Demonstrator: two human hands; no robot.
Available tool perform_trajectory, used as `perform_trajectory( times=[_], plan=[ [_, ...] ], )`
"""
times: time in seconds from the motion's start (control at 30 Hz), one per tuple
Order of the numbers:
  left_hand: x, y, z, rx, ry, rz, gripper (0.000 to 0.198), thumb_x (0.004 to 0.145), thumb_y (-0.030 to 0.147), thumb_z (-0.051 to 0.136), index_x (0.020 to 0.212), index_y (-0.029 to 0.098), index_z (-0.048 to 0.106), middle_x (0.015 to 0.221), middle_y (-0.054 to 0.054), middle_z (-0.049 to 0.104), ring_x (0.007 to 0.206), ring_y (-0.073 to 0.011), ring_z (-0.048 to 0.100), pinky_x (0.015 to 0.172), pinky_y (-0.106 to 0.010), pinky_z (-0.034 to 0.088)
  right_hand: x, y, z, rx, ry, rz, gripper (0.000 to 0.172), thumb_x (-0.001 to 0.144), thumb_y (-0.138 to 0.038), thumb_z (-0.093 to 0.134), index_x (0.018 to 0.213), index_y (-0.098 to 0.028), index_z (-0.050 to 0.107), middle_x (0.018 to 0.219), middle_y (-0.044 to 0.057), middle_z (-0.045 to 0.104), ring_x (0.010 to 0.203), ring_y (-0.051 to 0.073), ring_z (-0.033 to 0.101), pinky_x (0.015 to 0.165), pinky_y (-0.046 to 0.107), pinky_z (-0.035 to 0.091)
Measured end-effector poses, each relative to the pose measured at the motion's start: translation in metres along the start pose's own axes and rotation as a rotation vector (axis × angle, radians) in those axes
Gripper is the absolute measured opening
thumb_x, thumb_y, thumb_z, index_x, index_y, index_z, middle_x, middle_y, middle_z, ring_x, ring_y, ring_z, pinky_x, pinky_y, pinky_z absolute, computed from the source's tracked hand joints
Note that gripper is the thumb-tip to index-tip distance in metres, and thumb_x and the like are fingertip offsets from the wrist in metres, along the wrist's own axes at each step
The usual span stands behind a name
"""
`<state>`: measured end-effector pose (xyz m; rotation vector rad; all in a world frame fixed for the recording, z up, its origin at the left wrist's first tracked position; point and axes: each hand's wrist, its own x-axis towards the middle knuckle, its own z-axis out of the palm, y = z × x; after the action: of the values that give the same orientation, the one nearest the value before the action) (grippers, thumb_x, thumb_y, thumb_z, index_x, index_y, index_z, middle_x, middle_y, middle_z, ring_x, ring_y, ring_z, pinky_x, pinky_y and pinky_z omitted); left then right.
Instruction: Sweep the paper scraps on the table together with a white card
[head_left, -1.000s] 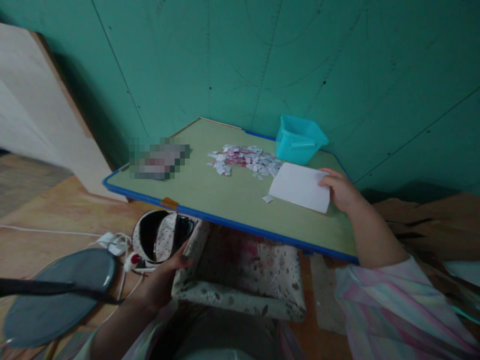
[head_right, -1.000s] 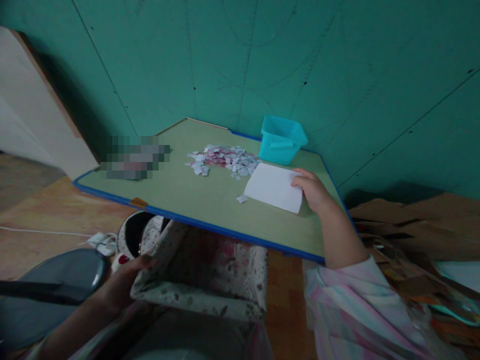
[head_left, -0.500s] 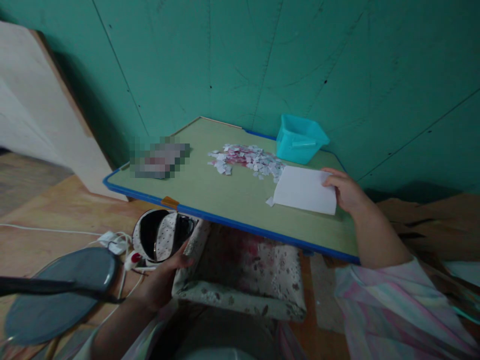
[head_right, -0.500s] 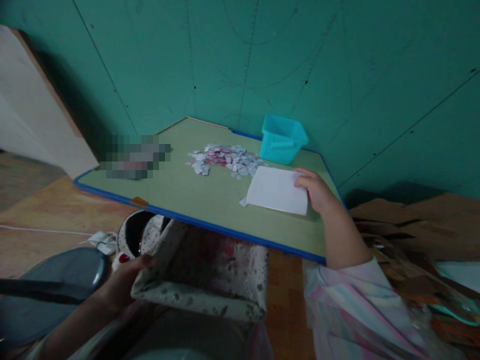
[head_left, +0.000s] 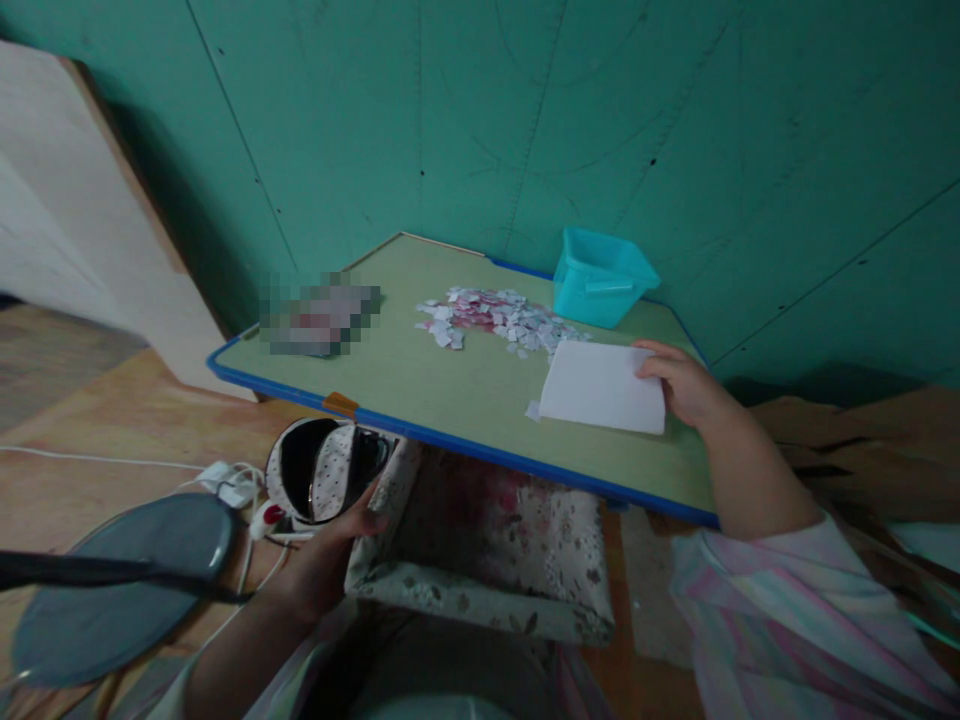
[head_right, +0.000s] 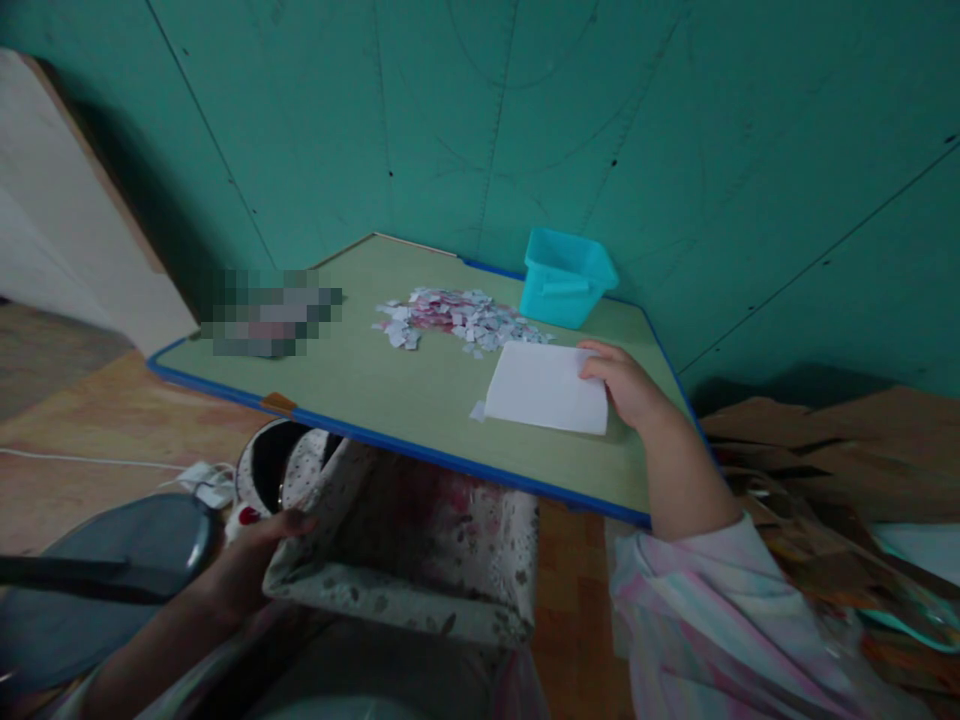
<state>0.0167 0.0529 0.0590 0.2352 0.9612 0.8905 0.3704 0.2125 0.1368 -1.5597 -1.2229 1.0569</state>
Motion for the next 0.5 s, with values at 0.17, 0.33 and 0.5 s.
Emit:
perform_trajectory(
  times=[0.17, 0.33, 0.5],
  plan=[
    [0.001, -0.001, -0.002, 0.096, -0.029, 0.037, 0.063, 0.067, 0.012, 0.050, 0.129, 0.025, 0.043, 0.053, 0.001, 0.072, 0.043, -0.0222, 0.064, 0.044, -0.029, 0.049, 0.001, 0.000, -0.001, -0.003, 0.003, -0.005, 0.033, 0.044, -0.021, 0.058, 0.077, -0.022, 0.055, 0.061, -0.004, 0.054, 0.052, 0.013, 0.047, 0.044, 0.024, 0.032],
    [0.001, -0.001, 0.000, 0.094, -0.011, 0.055, 0.061, 0.068, 0.011, 0.051, 0.127, 0.022, 0.045, 0.057, 0.000, 0.073, 0.049, -0.0227, 0.066, 0.048, -0.029, 0.051, 0.007, 0.003, -0.006, 0.012, 0.075, -0.131, 0.025, 0.048, -0.020, 0.055, 0.073, -0.023, 0.054, 0.058, -0.004, 0.050, 0.050, 0.012, 0.044, 0.042, 0.023, 0.029],
    [0.003, -0.002, -0.004, 0.072, -0.014, 0.048, 0.064, 0.066, 0.010, 0.052, 0.129, 0.023, 0.043, 0.071, -0.001, 0.076, 0.051, -0.0232, 0.067, 0.048, -0.029, 0.051, 0.014, 0.008, -0.008, -0.068, 0.034, -0.187, 0.021, 0.052, -0.024, 0.054, 0.074, -0.023, 0.053, 0.061, -0.003, 0.051, 0.053, 0.014, 0.045, 0.044, 0.024, 0.031]
  ],
)
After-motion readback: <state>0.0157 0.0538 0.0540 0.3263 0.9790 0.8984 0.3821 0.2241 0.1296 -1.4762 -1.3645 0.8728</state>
